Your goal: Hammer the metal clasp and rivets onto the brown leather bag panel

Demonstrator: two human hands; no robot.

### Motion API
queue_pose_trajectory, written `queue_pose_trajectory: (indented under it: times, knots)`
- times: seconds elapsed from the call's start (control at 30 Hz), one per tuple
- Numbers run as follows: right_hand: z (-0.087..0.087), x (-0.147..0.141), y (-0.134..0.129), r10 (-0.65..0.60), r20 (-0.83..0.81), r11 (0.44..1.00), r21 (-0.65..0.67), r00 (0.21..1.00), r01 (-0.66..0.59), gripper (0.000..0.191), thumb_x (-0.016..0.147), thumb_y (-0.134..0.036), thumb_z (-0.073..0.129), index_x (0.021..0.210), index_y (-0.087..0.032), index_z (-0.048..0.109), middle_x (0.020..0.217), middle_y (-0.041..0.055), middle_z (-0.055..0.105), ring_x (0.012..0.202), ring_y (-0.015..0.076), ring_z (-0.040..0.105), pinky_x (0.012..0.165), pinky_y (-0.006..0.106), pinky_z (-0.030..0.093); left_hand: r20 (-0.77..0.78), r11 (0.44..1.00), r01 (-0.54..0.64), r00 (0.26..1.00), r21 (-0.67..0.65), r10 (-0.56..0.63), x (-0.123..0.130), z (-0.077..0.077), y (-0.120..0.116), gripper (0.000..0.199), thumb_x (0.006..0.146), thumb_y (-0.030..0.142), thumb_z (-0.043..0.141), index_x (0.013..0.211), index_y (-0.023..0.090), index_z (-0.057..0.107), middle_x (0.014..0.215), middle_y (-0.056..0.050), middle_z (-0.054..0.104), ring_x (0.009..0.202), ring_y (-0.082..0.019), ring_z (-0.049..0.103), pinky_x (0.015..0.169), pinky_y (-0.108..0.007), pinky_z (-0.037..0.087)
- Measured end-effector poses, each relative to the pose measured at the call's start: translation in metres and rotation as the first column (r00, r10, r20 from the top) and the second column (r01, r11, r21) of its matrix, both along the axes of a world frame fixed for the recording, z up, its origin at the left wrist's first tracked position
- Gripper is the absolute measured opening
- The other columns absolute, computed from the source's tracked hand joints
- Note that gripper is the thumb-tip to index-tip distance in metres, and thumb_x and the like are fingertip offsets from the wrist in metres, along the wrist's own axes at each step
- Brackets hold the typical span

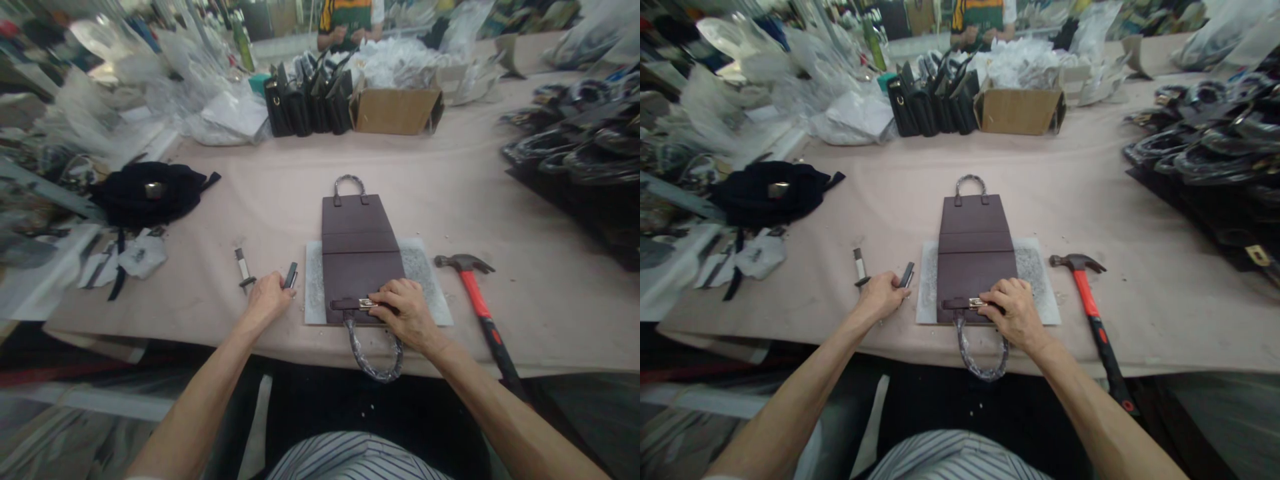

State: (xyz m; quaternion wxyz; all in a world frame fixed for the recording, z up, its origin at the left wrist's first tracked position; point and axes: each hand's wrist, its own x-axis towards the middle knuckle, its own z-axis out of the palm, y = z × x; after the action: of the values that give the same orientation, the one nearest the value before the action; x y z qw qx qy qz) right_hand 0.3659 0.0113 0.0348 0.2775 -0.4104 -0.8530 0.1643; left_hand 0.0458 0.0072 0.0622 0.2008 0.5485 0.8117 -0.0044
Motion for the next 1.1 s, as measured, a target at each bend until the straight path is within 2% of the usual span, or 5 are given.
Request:
queue_pose_trajectory:
  times: [0.1,0.23,0.57,0.9,1.1]
  knots:
    - [0.000,0.000,0.001,0.001,-0.027,1.000,0.012,1.000,-0.001,0.024,0.097,-0.045,0.060,0.098,-0.025,0.073,0.088,0.0025,0.067,0.086,0.0200,0.058,0.082,0.040,0.034,0.170,0.996,-0.080,0.983,0.027,0.074,-0.010,-0.004,0.005,0.017,0.077,0.028,0.078,0.076,0.018,0.065,0.080,-0.009,0.072,0.085,-0.028,0.069,0.070,-0.032,0.046]
    - [-0.003,0.001,0.003,-0.006,-0.037,1.000,0.026,0.999,0.007,0.027,0.097,-0.049,0.059,0.098,-0.026,0.073,0.087,0.0025,0.068,0.085,0.0204,0.058,0.081,0.039,0.034,0.353,0.988,-0.153,0.924,-0.008,0.146,-0.023,-0.010,0.008,0.009,0.087,0.021,0.066,0.080,0.015,0.068,0.061,-0.003,0.066,0.059,-0.017,0.064,0.057,-0.025,0.044]
    - [-0.004,0.001,0.003,-0.016,-0.040,1.000,0.026,0.999,0.017,0.033,0.098,-0.054,0.055,0.097,-0.025,0.073,0.087,0.0029,0.068,0.085,0.0209,0.058,0.081,0.040,0.034,0.146,0.996,-0.052,0.988,0.072,0.041,-0.019,-0.008,0.013,0.017,0.079,0.036,0.076,0.077,0.019,0.070,0.076,-0.005,0.072,0.076,-0.022,0.066,0.066,-0.029,0.043]
    - [-0.006,-0.001,0.001,-0.033,-0.035,0.999,0.010,0.999,0.033,0.025,0.096,-0.048,0.061,0.098,-0.026,0.072,0.088,0.0030,0.067,0.088,0.0216,0.057,0.082,0.040,0.034,0.002,0.998,0.066,0.998,-0.019,-0.066,-0.012,0.001,0.016,0.013,0.069,0.023,0.070,0.081,0.020,0.066,0.083,-0.008,0.073,0.082,-0.026,0.067,0.062,-0.031,0.040]
    - [-0.001,-0.002,-0.001,-0.040,-0.040,0.999,-0.021,0.998,0.039,0.023,0.095,-0.046,0.063,0.097,-0.025,0.073,0.088,0.0029,0.067,0.087,0.0212,0.057,0.082,0.039,0.034,0.192,0.994,-0.070,0.978,-0.086,0.085,-0.010,0.003,0.023,0.014,0.058,0.011,0.073,0.060,0.018,0.061,0.054,-0.006,0.060,0.069,-0.028,0.067,0.061,-0.031,0.044]
